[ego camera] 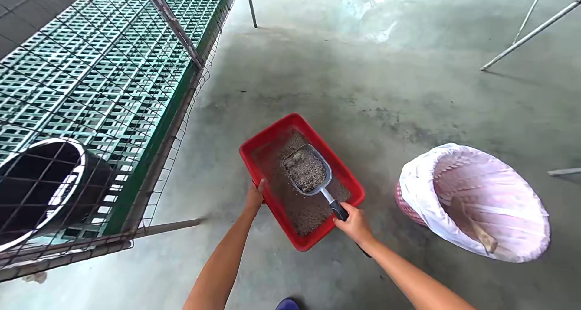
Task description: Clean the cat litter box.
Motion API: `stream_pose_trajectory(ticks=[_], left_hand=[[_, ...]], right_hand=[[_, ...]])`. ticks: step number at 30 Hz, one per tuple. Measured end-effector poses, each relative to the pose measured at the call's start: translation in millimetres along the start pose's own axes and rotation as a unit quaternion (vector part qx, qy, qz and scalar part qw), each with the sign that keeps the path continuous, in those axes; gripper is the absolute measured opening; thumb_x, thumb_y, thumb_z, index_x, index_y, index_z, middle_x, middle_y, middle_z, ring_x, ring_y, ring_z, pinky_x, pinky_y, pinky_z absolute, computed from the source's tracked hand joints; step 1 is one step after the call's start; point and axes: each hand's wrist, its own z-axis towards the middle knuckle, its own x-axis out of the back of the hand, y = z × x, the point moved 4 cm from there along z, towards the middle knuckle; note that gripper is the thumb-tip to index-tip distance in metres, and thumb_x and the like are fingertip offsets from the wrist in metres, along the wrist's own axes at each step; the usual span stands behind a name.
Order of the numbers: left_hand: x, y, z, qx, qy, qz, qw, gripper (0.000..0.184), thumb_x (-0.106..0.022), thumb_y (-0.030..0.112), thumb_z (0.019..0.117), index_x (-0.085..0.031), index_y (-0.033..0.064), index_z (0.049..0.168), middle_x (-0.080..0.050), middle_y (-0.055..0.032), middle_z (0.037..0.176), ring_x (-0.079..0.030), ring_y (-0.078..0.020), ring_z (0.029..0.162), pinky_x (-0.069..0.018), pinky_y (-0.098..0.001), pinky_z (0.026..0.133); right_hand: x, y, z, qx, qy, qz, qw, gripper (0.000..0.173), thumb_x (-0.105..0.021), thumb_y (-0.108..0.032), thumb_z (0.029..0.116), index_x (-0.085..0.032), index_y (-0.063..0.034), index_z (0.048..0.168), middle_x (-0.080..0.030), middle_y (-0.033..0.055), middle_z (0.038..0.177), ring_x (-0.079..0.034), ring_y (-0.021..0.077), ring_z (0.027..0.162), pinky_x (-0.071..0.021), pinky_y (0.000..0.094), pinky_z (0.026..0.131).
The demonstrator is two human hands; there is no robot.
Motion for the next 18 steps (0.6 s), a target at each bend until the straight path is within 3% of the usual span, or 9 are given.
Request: stream_pose_trajectory(ticks=[5,8,11,16,18], left_hand=[[0,1,0,-0.002,-0.022,-0.02,1.0,0.057,-0.046,0.03,0.1105,-0.026,0.0003,0.155,-0.057,-0.032,0.132,-0.065,-0.0403,0.111,-0.0545,-0.0541,0.091],[1,15,-9,-0.069,-0.01,-0.004,0.998,0.053,-0.053,0.022,0.1076,-0.036,-0.0054,0.15,-0.06,-0.0302,0.129,-0.065,-0.0361,0.111,-0.053,-0.0501,0.096],[-1,31,-48,-0.138,0.0,0.013,0.99,0.061,-0.058,0.016,0.1042,-0.032,-0.0093,0.153,-0.061,-0.031,0.13,-0.065,-0.0347,0.116,-0.0494,-0.0476,0.104],[-17,44,-103,-0.287,0.056,0.071,0.954,0.045,-0.063,0.014,0.0978,-0.055,-0.0161,0.131,-0.072,-0.0265,0.101,-0.073,-0.0337,0.092,-0.0564,-0.0511,0.089],[-19,43,-107,-0.306,0.066,0.08,0.946,0.045,-0.063,0.015,0.097,-0.057,-0.0162,0.129,-0.072,-0.0267,0.099,-0.073,-0.0348,0.091,-0.0565,-0.0523,0.087]], right_hand=[[-4,9,-8,0.006,-0.017,-0.011,1.0,0.043,-0.075,-0.013,0.0849,-0.068,0.0038,0.124,-0.072,0.0247,0.104,-0.071,0.0371,0.098,-0.0532,0.0547,0.091],[3,20,-24,-0.033,-0.035,-0.014,0.999,0.04,-0.077,-0.013,0.084,-0.07,0.0027,0.12,-0.072,0.0231,0.103,-0.07,0.0353,0.096,-0.053,0.0534,0.09],[8,37,-48,-0.088,-0.063,-0.018,0.994,0.038,-0.079,-0.011,0.0834,-0.07,0.0034,0.117,-0.071,0.0231,0.1,-0.068,0.0349,0.093,-0.0524,0.0535,0.087],[13,34,-62,-0.048,0.022,0.025,0.998,0.04,-0.078,-0.012,0.0825,-0.07,0.0051,0.118,-0.072,0.0235,0.096,-0.07,0.035,0.088,-0.054,0.0537,0.084],[15,16,-48,-0.015,0.064,0.042,0.997,0.041,-0.079,-0.013,0.0826,-0.07,0.0051,0.119,-0.072,0.024,0.098,-0.071,0.036,0.091,-0.0546,0.0546,0.086]])
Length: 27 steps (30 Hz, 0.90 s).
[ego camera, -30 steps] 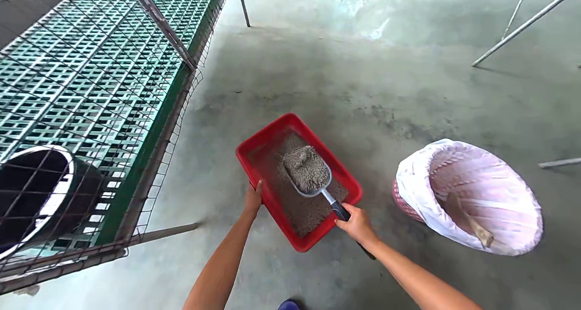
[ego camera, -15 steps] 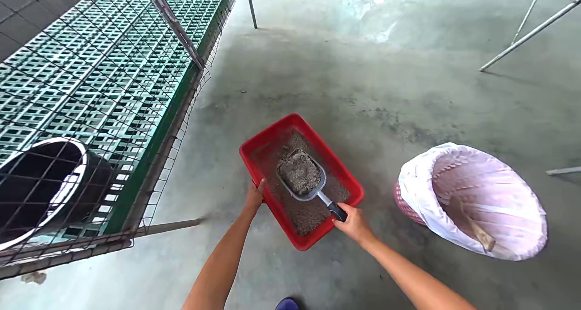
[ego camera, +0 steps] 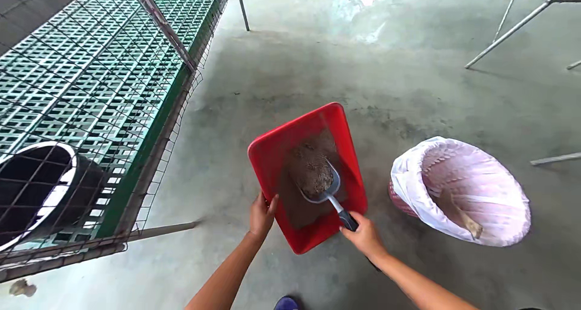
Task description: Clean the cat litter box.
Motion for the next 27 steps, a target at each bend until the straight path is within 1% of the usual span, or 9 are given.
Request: stream_pose_trajectory(ticks=[5,11,13,15,16,19,21,24,27], left_hand=[[2,-17,16,0.046,-0.009,-0.035,0.998,0.055,-0.06,0.017,0.1002,-0.045,-0.0137,0.143,-0.07,-0.0272,0.114,-0.071,-0.0316,0.105,-0.0539,-0.0475,0.097],[-1,-45,48,0.117,-0.04,-0.053,0.991,0.061,-0.055,0.015,0.1054,-0.029,-0.0095,0.154,-0.062,-0.0308,0.131,-0.065,-0.0351,0.118,-0.0484,-0.0473,0.106],[-2,-55,56,0.14,-0.052,-0.071,0.986,0.056,-0.045,0.015,0.1094,-0.025,-0.0087,0.156,-0.054,-0.0332,0.141,-0.06,-0.038,0.126,-0.046,-0.0482,0.108],[-2,-66,60,0.209,-0.074,-0.151,0.963,0.055,-0.023,0.028,0.1138,-0.02,-0.0024,0.16,-0.046,-0.0316,0.149,-0.059,-0.037,0.125,-0.0501,-0.0481,0.102],[-2,-71,61,0.254,-0.069,-0.204,0.943,0.06,-0.013,0.038,0.1133,-0.025,0.0002,0.158,-0.047,-0.0293,0.147,-0.061,-0.0353,0.119,-0.0522,-0.0475,0.096],[-1,-83,56,0.311,-0.068,-0.31,0.896,0.07,-0.002,0.053,0.1082,-0.02,0.0127,0.163,-0.037,-0.0218,0.159,-0.055,-0.0364,0.131,-0.0506,-0.053,0.098],[-3,-83,42,0.324,-0.072,-0.325,0.885,0.069,-0.004,0.052,0.1088,-0.022,0.0121,0.162,-0.037,-0.0204,0.16,-0.05,-0.0369,0.136,-0.0475,-0.0564,0.101],[-24,-80,0,0.374,-0.099,-0.297,0.873,0.062,-0.016,0.046,0.112,-0.029,0.0062,0.158,-0.047,-0.0252,0.149,-0.056,-0.0388,0.126,-0.0491,-0.0567,0.096],[-51,-76,-46,0.408,-0.156,-0.274,0.857,0.061,-0.036,0.035,0.1122,-0.012,0.0135,0.163,-0.047,-0.0307,0.146,-0.057,-0.0436,0.123,-0.0514,-0.0587,0.093]], right_hand=[[-3,-52,40,0.05,0.01,0.001,0.999,0.045,-0.078,-0.016,0.0845,-0.069,0.0041,0.124,-0.073,0.0236,0.105,-0.071,0.0359,0.099,-0.0538,0.0541,0.092],[-4,-57,30,0.1,0.015,-0.004,0.995,0.043,-0.078,-0.014,0.082,-0.071,0.006,0.119,-0.074,0.0236,0.101,-0.073,0.0354,0.094,-0.0553,0.0529,0.089],[-5,-52,30,0.09,-0.017,-0.017,0.996,0.042,-0.078,-0.015,0.0831,-0.071,0.005,0.119,-0.074,0.0231,0.103,-0.072,0.0353,0.097,-0.0543,0.0532,0.091],[-6,-48,32,0.073,-0.025,-0.027,0.997,0.042,-0.078,-0.018,0.0834,-0.071,0.0038,0.119,-0.074,0.0227,0.102,-0.072,0.035,0.097,-0.0541,0.0539,0.091],[-7,-47,32,0.063,-0.025,-0.028,0.997,0.042,-0.078,-0.018,0.0837,-0.071,0.0039,0.119,-0.074,0.0229,0.102,-0.072,0.035,0.096,-0.054,0.0539,0.091],[-6,-39,35,0.051,-0.057,-0.044,0.996,0.042,-0.077,-0.019,0.0848,-0.07,0.0044,0.119,-0.073,0.0235,0.102,-0.071,0.035,0.096,-0.0534,0.0533,0.091],[-5,-35,35,0.038,-0.066,-0.046,0.996,0.043,-0.078,-0.019,0.0858,-0.07,0.0042,0.12,-0.073,0.0237,0.104,-0.07,0.0354,0.098,-0.0527,0.0532,0.093],[-6,-31,30,0.032,-0.064,-0.038,0.997,0.041,-0.077,-0.018,0.0852,-0.069,0.0052,0.118,-0.072,0.0241,0.101,-0.07,0.0359,0.095,-0.053,0.0537,0.09],[-4,-31,29,0.024,-0.092,-0.058,0.994,0.041,-0.076,-0.02,0.0871,-0.069,0.0035,0.119,-0.072,0.0237,0.103,-0.069,0.0369,0.098,-0.0523,0.0555,0.091]])
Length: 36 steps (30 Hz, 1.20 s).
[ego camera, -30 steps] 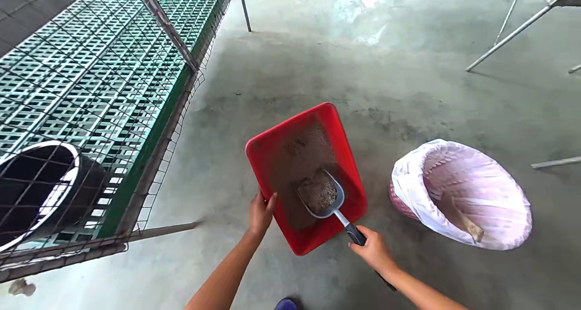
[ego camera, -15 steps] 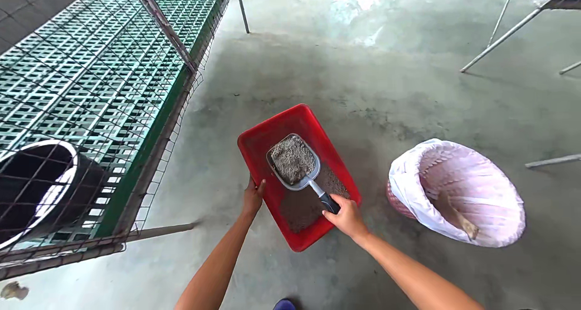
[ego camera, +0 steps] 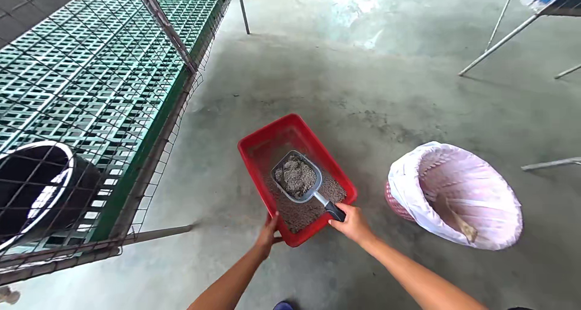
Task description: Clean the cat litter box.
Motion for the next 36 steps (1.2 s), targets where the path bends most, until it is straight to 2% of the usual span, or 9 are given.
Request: stream_pose_trajectory(ticks=[3,7,9,17,28,30,32,34,36], left_hand=[[-18,-28,-9,0.023,-0.001,0.013,1.0,0.063,-0.055,0.022,0.1066,-0.021,0.0077,0.158,-0.051,-0.0305,0.14,-0.061,-0.0417,0.115,-0.0547,-0.0547,0.087],[-22,-32,-9,0.026,0.018,0.041,0.999,0.06,-0.063,0.014,0.102,-0.032,0.0012,0.152,-0.058,-0.0292,0.129,-0.066,-0.0347,0.101,-0.0568,-0.0466,0.081],[-23,-31,-6,0.028,0.028,0.046,0.998,0.057,-0.063,0.013,0.1017,-0.035,-0.0002,0.149,-0.059,-0.0286,0.125,-0.067,-0.033,0.098,-0.0566,-0.0448,0.081],[-24,-29,-3,0.001,0.038,0.054,0.998,0.06,-0.067,0.004,0.0967,-0.036,-0.0034,0.148,-0.058,-0.03,0.13,-0.066,-0.0357,0.11,-0.0559,-0.0477,0.093],[-41,-4,-23,-0.041,0.027,0.044,0.998,0.055,-0.058,-0.006,0.095,-0.036,-0.0058,0.146,-0.058,-0.0282,0.128,-0.063,-0.033,0.109,-0.0535,-0.0468,0.093],[-43,13,-30,-0.04,0.028,0.053,0.997,0.056,-0.058,-0.005,0.0953,-0.036,-0.0063,0.146,-0.06,-0.0283,0.124,-0.065,-0.0323,0.105,-0.0547,-0.0461,0.091],[-42,37,-38,-0.034,0.023,0.038,0.998,0.047,-0.055,-0.002,0.0989,-0.038,-0.0067,0.142,-0.061,-0.0237,0.112,-0.066,-0.0254,0.09,-0.0566,-0.0394,0.081],[-42,64,-47,-0.034,0.019,0.015,0.999,0.032,-0.052,0.0,0.1004,-0.045,-0.0079,0.131,-0.062,-0.0165,0.093,-0.065,-0.0184,0.075,-0.0576,-0.0331,0.071],[-43,88,-59,-0.033,0.007,-0.025,0.999,0.022,-0.048,0.002,0.1025,-0.048,-0.0081,0.123,-0.064,-0.0147,0.086,-0.068,-0.018,0.07,-0.06,-0.0329,0.069]], right_hand=[[-6,1,-3,-0.006,-0.001,0.001,1.0,0.041,-0.076,-0.019,0.0867,-0.069,0.0035,0.121,-0.072,0.0238,0.103,-0.069,0.0364,0.098,-0.0525,0.0544,0.091],[-5,4,-3,-0.012,-0.005,-0.001,1.0,0.043,-0.078,-0.019,0.0862,-0.069,0.0034,0.122,-0.072,0.0236,0.107,-0.069,0.036,0.102,-0.0516,0.0538,0.095],[-5,7,-4,-0.02,-0.004,0.003,1.0,0.044,-0.077,-0.017,0.0864,-0.068,0.0033,0.124,-0.072,0.0239,0.109,-0.069,0.0354,0.104,-0.0515,0.053,0.096],[1,16,-8,-0.023,-0.018,-0.014,0.999,0.043,-0.075,-0.017,0.0875,-0.068,0.0022,0.125,-0.072,0.0232,0.108,-0.07,0.0352,0.103,-0.0521,0.0536,0.095],[13,14,-28,-0.035,-0.014,-0.002,0.999,0.041,-0.077,-0.017,0.086,-0.069,0.0029,0.121,-0.072,0.023,0.104,-0.069,0.035,0.097,-0.0523,0.0536,0.091],[30,5,-43,-0.036,-0.002,0.036,0.999,0.041,-0.08,-0.014,0.0845,-0.069,0.0046,0.119,-0.071,0.0219,0.098,-0.068,0.0304,0.086,-0.0544,0.0494,0.082],[52,-2,-63,-0.04,0.027,0.078,0.996,0.038,-0.08,-0.012,0.0834,-0.068,0.0043,0.115,-0.068,0.0151,0.087,-0.063,0.0193,0.065,-0.0546,0.038,0.064],[77,-6,-86,-0.029,0.083,0.134,0.987,0.037,-0.08,-0.01,0.0801,-0.068,0.0038,0.112,-0.066,0.0072,0.078,-0.058,0.01,0.053,-0.0522,0.0284,0.052],[99,-2,-107,-0.009,0.158,0.207,0.965,0.038,-0.076,-0.008,0.0745,-0.067,0.0012,0.11,-0.063,-0.0034,0.068,-0.054,0.0023,0.046,-0.0491,0.0206,0.045]])
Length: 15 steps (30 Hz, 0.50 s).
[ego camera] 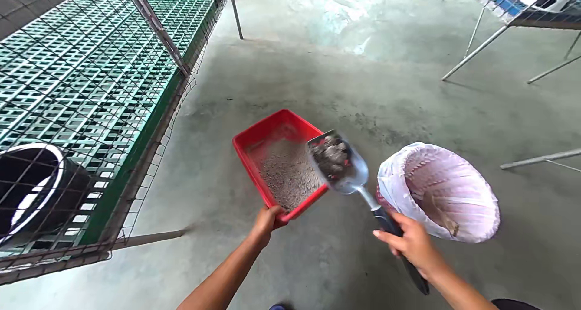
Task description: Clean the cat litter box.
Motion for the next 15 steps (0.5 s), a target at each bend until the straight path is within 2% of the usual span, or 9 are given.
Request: stream_pose_trajectory(ticks=[2,5,7,9,11,13,14,15], left_hand=[[-1,20,-10,0.006,-0.012,-0.036,0.999,0.018,-0.044,0.004,0.1045,-0.049,-0.0067,0.119,-0.066,-0.0154,0.086,-0.07,-0.0203,0.072,-0.0617,-0.0343,0.069],[3,31,-18,0.006,-0.029,-0.07,0.997,0.017,-0.04,0.004,0.1049,-0.049,-0.0054,0.116,-0.068,-0.017,0.088,-0.072,-0.0235,0.075,-0.0627,-0.0364,0.071],[7,21,-20,0.006,-0.035,-0.074,0.997,0.017,-0.04,0.002,0.1035,-0.049,-0.0049,0.116,-0.068,-0.0166,0.089,-0.072,-0.0231,0.076,-0.0626,-0.0362,0.072],[9,-4,-14,0.005,-0.037,-0.049,0.998,0.023,-0.044,-0.001,0.1008,-0.046,-0.005,0.123,-0.065,-0.0155,0.092,-0.07,-0.0205,0.077,-0.0612,-0.0345,0.073],[10,-41,0,-0.003,-0.034,0.005,0.999,0.039,-0.05,-0.004,0.0978,-0.041,-0.0058,0.135,-0.064,-0.0175,0.101,-0.068,-0.0193,0.081,-0.059,-0.0337,0.075],[20,-78,21,-0.008,-0.037,0.064,0.997,0.056,-0.057,-0.005,0.0952,-0.033,-0.0066,0.146,-0.06,-0.0249,0.117,-0.066,-0.0253,0.093,-0.0571,-0.0395,0.082],[27,-90,33,-0.006,-0.04,0.093,0.995,0.06,-0.06,-0.004,0.0945,-0.031,-0.0069,0.148,-0.059,-0.0279,0.123,-0.066,-0.0289,0.099,-0.0566,-0.0427,0.086],[34,-97,42,0.004,-0.043,0.12,0.992,0.062,-0.062,-0.001,0.0954,-0.031,-0.006,0.149,-0.058,-0.029,0.126,-0.065,-0.031,0.103,-0.0562,-0.0443,0.087]], right_hand=[[27,1,-13,0.002,0.066,0.085,0.994,0.035,-0.069,-0.005,0.0725,-0.064,-0.0026,0.107,-0.061,-0.0099,0.062,-0.053,-0.0003,0.043,-0.0473,0.0174,0.041],[60,15,-26,-0.046,0.13,0.224,0.965,0.026,-0.052,0.002,0.0849,-0.06,-0.005,0.108,-0.059,-0.0087,0.058,-0.052,0.0012,0.041,-0.0468,0.0168,0.04],[72,33,-26,-0.103,0.135,0.321,0.932,0.027,-0.033,-0.004,0.0974,-0.057,-0.0114,0.108,-0.055,-0.0107,0.056,-0.049,-0.0013,0.04,-0.044,0.0143,0.038],[78,49,-22,-0.159,0.102,0.447,0.874,0.038,-0.02,-0.02,0.107,-0.058,-0.0167,0.102,-0.052,-0.0117,0.056,-0.047,-0.0041,0.039,-0.0416,0.0114,0.037],[80,64,-15,-0.177,0.045,0.583,0.792,0.044,-0.019,-0.031,0.1064,-0.059,-0.0144,0.099,-0.055,-0.0105,0.058,-0.05,-0.0053,0.041,-0.0434,0.009,0.039],[82,71,-12,-0.169,0.005,0.654,0.737,0.043,-0.024,-0.034,0.1049,-0.06,-0.0104,0.1,-0.058,-0.0074,0.062,-0.055,-0.0041,0.044,-0.0463,0.009,0.041],[83,69,-12,-0.159,-0.007,0.661,0.733,0.042,-0.028,-0.034,0.1039,-0.062,-0.0088,0.102,-0.06,-0.0061,0.063,-0.056,-0.0032,0.044,-0.0471,0.0097,0.041],[84,64,-13,-0.148,-0.009,0.641,0.753,0.042,-0.028,-0.033,0.1036,-0.062,-0.0094,0.103,-0.06,-0.0061,0.063,-0.055,-0.0029,0.044,-0.0469,0.01,0.041]])
